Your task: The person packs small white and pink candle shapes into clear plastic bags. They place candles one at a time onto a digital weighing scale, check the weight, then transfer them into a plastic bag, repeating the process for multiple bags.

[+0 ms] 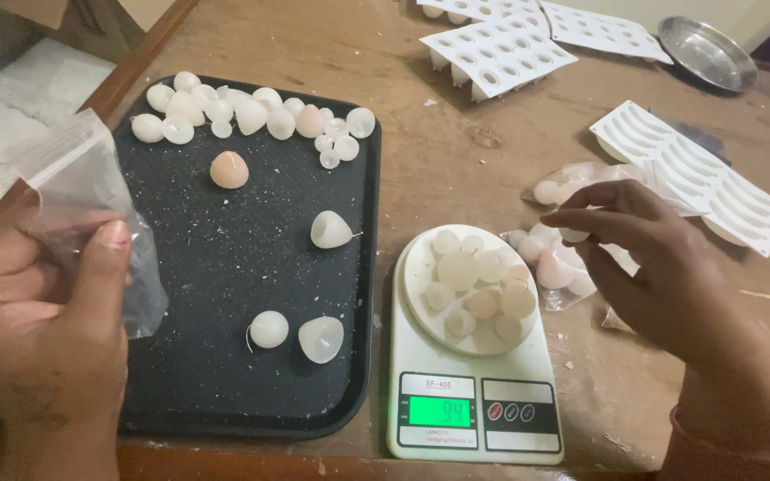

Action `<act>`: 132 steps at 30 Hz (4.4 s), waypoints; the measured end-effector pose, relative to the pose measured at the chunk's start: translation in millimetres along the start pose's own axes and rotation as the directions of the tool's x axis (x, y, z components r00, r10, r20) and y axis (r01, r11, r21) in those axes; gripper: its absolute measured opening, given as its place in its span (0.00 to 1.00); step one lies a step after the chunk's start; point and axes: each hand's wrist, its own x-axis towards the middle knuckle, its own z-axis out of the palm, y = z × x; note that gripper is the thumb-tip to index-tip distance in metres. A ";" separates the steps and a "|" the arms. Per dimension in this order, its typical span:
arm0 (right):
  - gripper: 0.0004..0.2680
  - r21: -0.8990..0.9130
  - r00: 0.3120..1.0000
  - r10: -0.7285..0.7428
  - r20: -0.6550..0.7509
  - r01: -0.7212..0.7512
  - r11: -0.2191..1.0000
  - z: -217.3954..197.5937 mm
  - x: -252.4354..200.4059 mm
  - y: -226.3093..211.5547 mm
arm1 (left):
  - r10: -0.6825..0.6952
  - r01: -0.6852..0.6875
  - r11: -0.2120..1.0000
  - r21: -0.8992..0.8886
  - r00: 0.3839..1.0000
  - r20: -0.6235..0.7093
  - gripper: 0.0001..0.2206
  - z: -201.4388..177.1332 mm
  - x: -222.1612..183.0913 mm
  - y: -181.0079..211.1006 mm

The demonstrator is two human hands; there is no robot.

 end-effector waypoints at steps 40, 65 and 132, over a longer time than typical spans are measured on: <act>0.17 -0.160 0.707 0.514 0.485 -0.506 0.848 -2.7 17.4 -9.7 | 0.108 -0.110 0.993 0.037 0.993 0.048 0.02 -9.1 -5.8 -22.2; 0.13 -0.214 0.737 0.521 0.430 -0.478 0.852 -1.2 15.3 -6.1 | 0.021 -0.023 0.996 0.090 0.999 0.030 0.05 -3.8 -4.9 -9.5; 0.08 -0.034 0.987 0.158 -0.014 -0.158 0.987 33.0 35.5 -7.7 | -0.006 0.008 0.993 -0.114 1.000 0.021 0.03 0.2 0.3 -25.7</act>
